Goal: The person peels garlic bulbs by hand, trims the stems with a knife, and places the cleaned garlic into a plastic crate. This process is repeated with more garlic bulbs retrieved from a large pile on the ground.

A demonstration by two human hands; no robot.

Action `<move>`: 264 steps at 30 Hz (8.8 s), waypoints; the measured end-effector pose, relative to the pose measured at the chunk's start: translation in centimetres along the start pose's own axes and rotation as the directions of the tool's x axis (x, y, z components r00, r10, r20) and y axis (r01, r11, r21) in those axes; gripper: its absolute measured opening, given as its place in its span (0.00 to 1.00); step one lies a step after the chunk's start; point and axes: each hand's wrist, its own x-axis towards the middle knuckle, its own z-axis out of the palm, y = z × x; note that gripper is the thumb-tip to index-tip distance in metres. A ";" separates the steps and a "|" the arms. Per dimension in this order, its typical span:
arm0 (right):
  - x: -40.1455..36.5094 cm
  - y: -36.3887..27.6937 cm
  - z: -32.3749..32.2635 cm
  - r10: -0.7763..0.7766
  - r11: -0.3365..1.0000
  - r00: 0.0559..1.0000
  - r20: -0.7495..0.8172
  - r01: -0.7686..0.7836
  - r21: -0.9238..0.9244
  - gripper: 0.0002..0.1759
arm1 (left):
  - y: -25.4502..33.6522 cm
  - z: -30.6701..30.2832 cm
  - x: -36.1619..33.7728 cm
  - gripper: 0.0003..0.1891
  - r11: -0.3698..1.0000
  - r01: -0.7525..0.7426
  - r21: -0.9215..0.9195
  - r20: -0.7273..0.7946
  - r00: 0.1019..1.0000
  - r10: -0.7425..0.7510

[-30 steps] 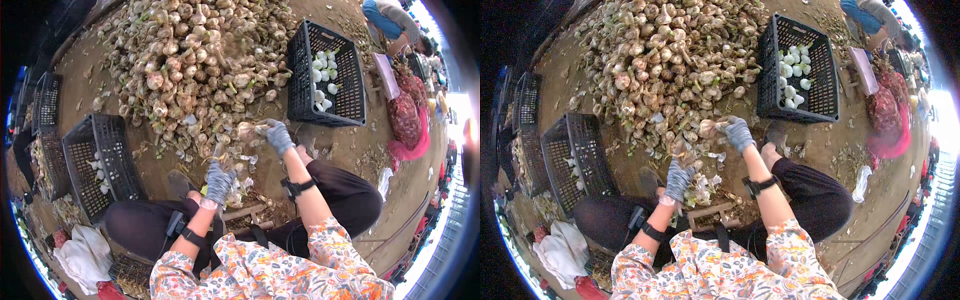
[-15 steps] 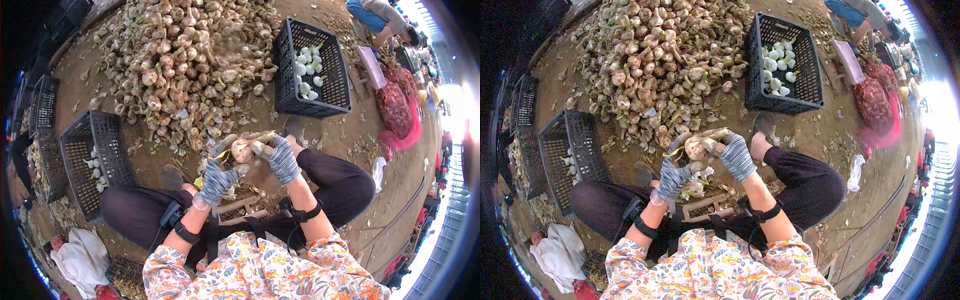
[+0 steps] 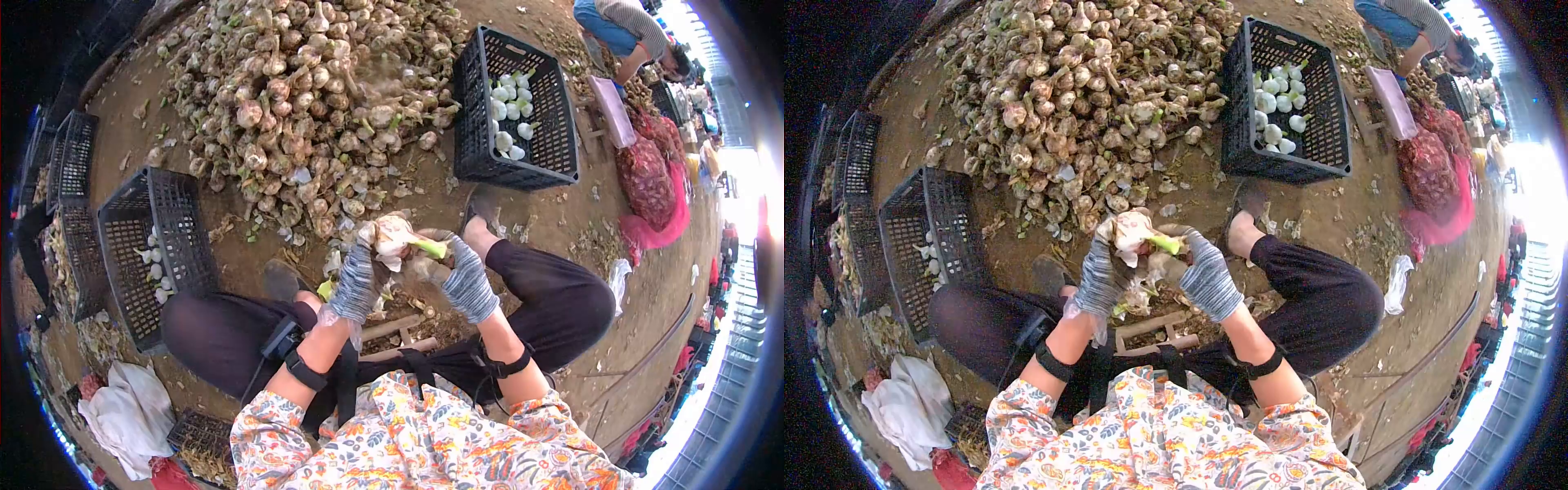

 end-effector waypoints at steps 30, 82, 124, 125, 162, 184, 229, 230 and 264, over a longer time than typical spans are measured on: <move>-0.4 3.1 0.4 -0.066 0.955 0.946 -0.318 -0.033 -0.294 0.08 | -0.5 1.2 -0.9 0.29 0.774 -0.115 0.622 -0.067 0.978 0.199; -0.5 2.5 -1.7 0.038 0.998 0.997 -0.066 -0.035 0.051 0.19 | -2.7 -0.8 -1.0 0.26 0.736 -0.216 0.641 0.110 0.975 0.191; -0.2 5.5 -5.3 0.322 0.944 0.940 -0.112 -0.310 0.114 0.09 | 0.1 1.2 -1.6 0.19 0.939 0.121 -0.323 0.037 0.993 -0.115; -0.9 5.9 -4.9 0.144 0.815 0.989 -0.011 -0.125 -0.565 0.15 | 0.1 1.1 -1.5 0.19 0.939 0.113 -0.324 0.034 0.994 -0.108; 16.6 17.7 -1.7 0.227 0.885 0.971 -0.069 -0.236 -0.401 0.14 | -3.2 -8.0 2.6 0.27 0.839 0.060 0.541 -0.530 0.799 0.285; 2.1 4.8 -1.8 -0.049 0.956 0.998 0.039 0.059 -0.286 0.20 | -1.3 0.8 -2.8 0.32 0.517 -0.429 0.741 0.208 0.878 0.430; -1.5 5.0 0.7 0.084 0.968 0.989 -0.124 -0.110 -0.225 0.17 | -6.8 -12.3 2.7 0.23 0.989 0.037 0.144 -0.287 0.958 0.006; -1.1 6.1 0.9 0.025 0.966 0.991 -0.129 -0.057 -0.252 0.17 | -7.1 -11.4 1.7 0.23 0.969 -0.065 0.238 -0.162 0.981 0.106; -2.2 6.0 2.6 -0.261 0.932 0.952 -0.159 0.206 -0.298 0.15 | 0.0 -1.5 -1.1 0.19 0.805 0.060 0.591 -0.239 0.965 0.104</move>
